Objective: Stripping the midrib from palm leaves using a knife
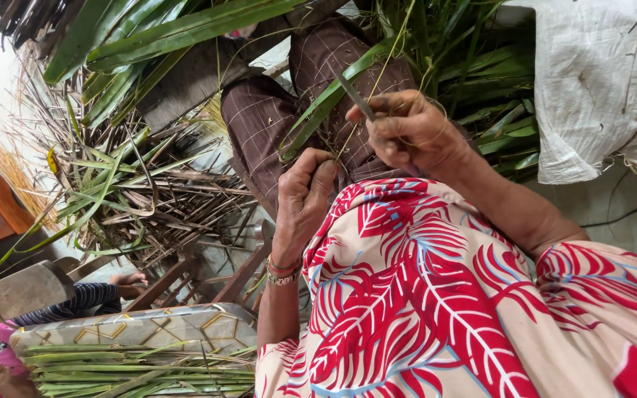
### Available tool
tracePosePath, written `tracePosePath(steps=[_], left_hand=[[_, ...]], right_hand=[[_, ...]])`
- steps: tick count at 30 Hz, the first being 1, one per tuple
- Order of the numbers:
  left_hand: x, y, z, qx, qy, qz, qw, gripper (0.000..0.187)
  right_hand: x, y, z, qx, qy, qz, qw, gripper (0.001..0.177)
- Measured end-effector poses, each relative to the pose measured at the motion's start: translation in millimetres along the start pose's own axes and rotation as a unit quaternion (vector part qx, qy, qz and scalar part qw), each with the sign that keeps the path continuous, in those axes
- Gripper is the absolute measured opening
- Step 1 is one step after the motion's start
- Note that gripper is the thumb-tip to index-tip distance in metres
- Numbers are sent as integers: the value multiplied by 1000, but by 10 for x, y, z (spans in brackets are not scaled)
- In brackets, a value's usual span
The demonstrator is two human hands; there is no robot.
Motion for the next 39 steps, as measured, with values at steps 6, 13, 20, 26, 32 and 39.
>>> tracePosePath(steps=[6,13,20,26,32,39], left_hand=[[15,-46,127,-6,17,-50,999,4],[192,-216,376,-3,-49,-33,998,6],[205,-271,525,-3,-62,-37,997,6],[229,-360,710,0,-50,-39,998,7],[308,-521,912,-23,-114,1,993,10],[412,-735,1092,-31,-139,47,989,6]], right_hand=[[157,-137,-62,36,-39,-74,996,32],[312,-280,-69,46,-61,-95,993,31],[205,-270,-95,12,-48,-98,994,31],[272,-442,-113,29,-68,-97,993,30],[494,-727,-129,5,-106,-59,993,29],[652,-1038,-103,30,-122,-49,991,33]])
Point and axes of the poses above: each hand's wrist, its own z-axis away from the middle knuckle, its own y-axis out of the palm, x = y × z, the point moved 1 cm from there along -z, towards the middle knuckle, and after that the axes turned 8 degrees about x, right-handed, at the moved point
